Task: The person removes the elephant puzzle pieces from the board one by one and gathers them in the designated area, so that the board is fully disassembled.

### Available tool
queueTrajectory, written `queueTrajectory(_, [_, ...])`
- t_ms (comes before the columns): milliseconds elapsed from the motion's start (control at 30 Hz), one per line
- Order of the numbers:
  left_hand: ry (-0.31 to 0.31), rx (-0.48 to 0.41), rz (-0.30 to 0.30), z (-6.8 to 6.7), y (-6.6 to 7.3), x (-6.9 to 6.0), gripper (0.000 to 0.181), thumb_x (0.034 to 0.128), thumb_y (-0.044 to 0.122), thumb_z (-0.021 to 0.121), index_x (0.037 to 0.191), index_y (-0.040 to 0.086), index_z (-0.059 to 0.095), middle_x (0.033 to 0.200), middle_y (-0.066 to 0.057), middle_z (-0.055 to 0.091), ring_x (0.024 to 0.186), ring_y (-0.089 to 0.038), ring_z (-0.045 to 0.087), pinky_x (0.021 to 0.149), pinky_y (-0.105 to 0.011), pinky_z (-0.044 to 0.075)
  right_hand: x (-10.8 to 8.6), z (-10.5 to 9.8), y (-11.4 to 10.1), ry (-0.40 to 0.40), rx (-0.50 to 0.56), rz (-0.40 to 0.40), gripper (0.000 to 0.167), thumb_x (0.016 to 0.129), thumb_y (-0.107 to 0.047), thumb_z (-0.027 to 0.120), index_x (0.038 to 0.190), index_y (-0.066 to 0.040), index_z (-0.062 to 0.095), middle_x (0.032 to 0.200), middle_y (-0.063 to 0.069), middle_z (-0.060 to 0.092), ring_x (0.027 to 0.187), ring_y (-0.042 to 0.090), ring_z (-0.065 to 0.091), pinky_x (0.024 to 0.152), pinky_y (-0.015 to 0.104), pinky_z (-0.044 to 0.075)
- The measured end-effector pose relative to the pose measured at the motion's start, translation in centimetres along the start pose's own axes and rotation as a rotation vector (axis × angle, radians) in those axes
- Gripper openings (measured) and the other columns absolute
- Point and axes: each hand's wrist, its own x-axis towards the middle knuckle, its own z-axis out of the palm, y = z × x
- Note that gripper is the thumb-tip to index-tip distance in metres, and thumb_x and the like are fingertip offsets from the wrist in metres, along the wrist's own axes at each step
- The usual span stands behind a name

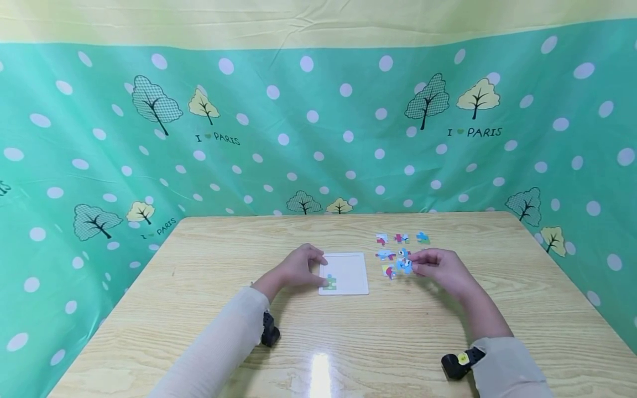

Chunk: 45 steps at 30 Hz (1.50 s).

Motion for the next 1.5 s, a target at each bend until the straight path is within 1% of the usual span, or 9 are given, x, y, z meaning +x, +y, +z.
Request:
queueTrajectory(133, [0.0, 0.005, 0.0, 0.0, 0.0, 0.0, 0.038, 0.0755, 0.023, 0.096, 0.107, 0.011, 0.077, 0.131, -0.007, 0.058, 0.125, -0.027, 0.055, 0.112, -0.037, 0.042, 0.2, -0.2, 0.4, -0.008, -0.017, 0.032, 0.033, 0.1, -0.007, 0.068, 0.128, 0.01, 0.064, 0.121, 0.019, 0.07, 0.096, 0.007, 0.067, 0.085, 0.023, 0.057])
queueTrajectory(233, [-0.002, 0.005, 0.0, 0.0, 0.0, 0.0, 0.038, 0.0756, 0.023, 0.096, 0.107, 0.011, 0.077, 0.131, -0.007, 0.058, 0.126, -0.027, 0.055, 0.113, -0.037, 0.042, 0.4, -0.4, 0.7, -0.019, -0.044, 0.057, 0.034, 0.1, -0.008, 0.068, 0.128, 0.01, 0.064, 0.122, 0.019, 0.07, 0.097, 0.006, 0.066, 0.084, 0.021, 0.056])
queueTrajectory(400, [-0.001, 0.01, 0.003, 0.0, 0.0, 0.0, 0.038, 0.0754, 0.023, 0.096, 0.106, 0.011, 0.077, 0.13, -0.007, 0.058, 0.125, -0.026, 0.055, 0.112, -0.037, 0.042, 0.7, -0.7, 1.0, -0.034, -0.072, 0.072, 0.031, 0.099, -0.003, 0.068, 0.125, 0.013, 0.063, 0.114, 0.019, 0.07, 0.094, 0.014, 0.067, 0.081, 0.026, 0.058])
queueTrajectory(600, [-0.001, 0.029, 0.012, 0.1, -0.1, 0.1, 0.039, 0.0754, 0.025, 0.096, 0.107, 0.012, 0.077, 0.13, -0.006, 0.058, 0.125, -0.026, 0.055, 0.112, -0.037, 0.042, 1.1, -0.7, 1.2, -0.035, -0.159, 0.09, 0.024, 0.099, -0.003, 0.066, 0.12, 0.01, 0.065, 0.101, 0.013, 0.069, 0.084, 0.022, 0.065, 0.069, 0.03, 0.057])
queueTrajectory(700, [-0.003, 0.029, 0.011, 0.1, -0.2, 0.1, 0.039, 0.0753, 0.026, 0.096, 0.107, 0.012, 0.077, 0.131, -0.006, 0.058, 0.125, -0.026, 0.055, 0.112, -0.037, 0.042, 1.2, -0.6, 1.2, -0.035, -0.198, 0.086, 0.02, 0.099, -0.002, 0.066, 0.116, 0.008, 0.067, 0.098, 0.011, 0.068, 0.082, 0.022, 0.063, 0.066, 0.03, 0.056])
queueTrajectory(900, [-0.007, 0.036, 0.018, 0.1, -0.2, 0.1, 0.039, 0.076, 0.025, 0.095, 0.108, 0.012, 0.077, 0.13, -0.006, 0.058, 0.125, -0.025, 0.056, 0.112, -0.036, 0.042, 1.3, -0.4, 1.2, -0.021, -0.244, 0.08, 0.017, 0.099, 0.0, 0.065, 0.113, 0.009, 0.069, 0.096, 0.011, 0.067, 0.081, 0.022, 0.061, 0.064, 0.029, 0.054])
queueTrajectory(1033, [-0.007, 0.034, 0.018, 0.0, -0.2, 0.1, 0.04, 0.0761, 0.025, 0.095, 0.108, 0.011, 0.077, 0.13, -0.006, 0.058, 0.124, -0.025, 0.056, 0.112, -0.036, 0.042, 1.5, -0.2, 1.1, -0.005, -0.307, 0.072, 0.015, 0.099, 0.0, 0.065, 0.111, 0.007, 0.07, 0.096, 0.011, 0.066, 0.082, 0.023, 0.059, 0.064, 0.028, 0.053])
queueTrajectory(1200, [-0.007, 0.03, 0.018, -0.1, 0.0, 0.0, 0.04, 0.0758, 0.025, 0.096, 0.108, 0.01, 0.077, 0.13, -0.006, 0.058, 0.124, -0.025, 0.056, 0.112, -0.036, 0.042, 1.6, 0.1, 1.0, 0.008, -0.38, 0.036, 0.013, 0.098, 0.001, 0.064, 0.108, 0.007, 0.07, 0.093, 0.011, 0.064, 0.082, 0.024, 0.056, 0.062, 0.028, 0.052])
queueTrajectory(1500, [-0.009, 0.034, 0.011, -0.1, 0.1, 0.1, 0.039, 0.076, 0.025, 0.095, 0.108, 0.011, 0.077, 0.131, -0.006, 0.058, 0.124, -0.025, 0.056, 0.111, -0.035, 0.043, 1.3, 0.3, 0.8, 0.005, -0.383, 0.033, 0.015, 0.097, -0.001, 0.066, 0.109, 0.008, 0.069, 0.094, 0.011, 0.065, 0.082, 0.024, 0.057, 0.062, 0.03, 0.052])
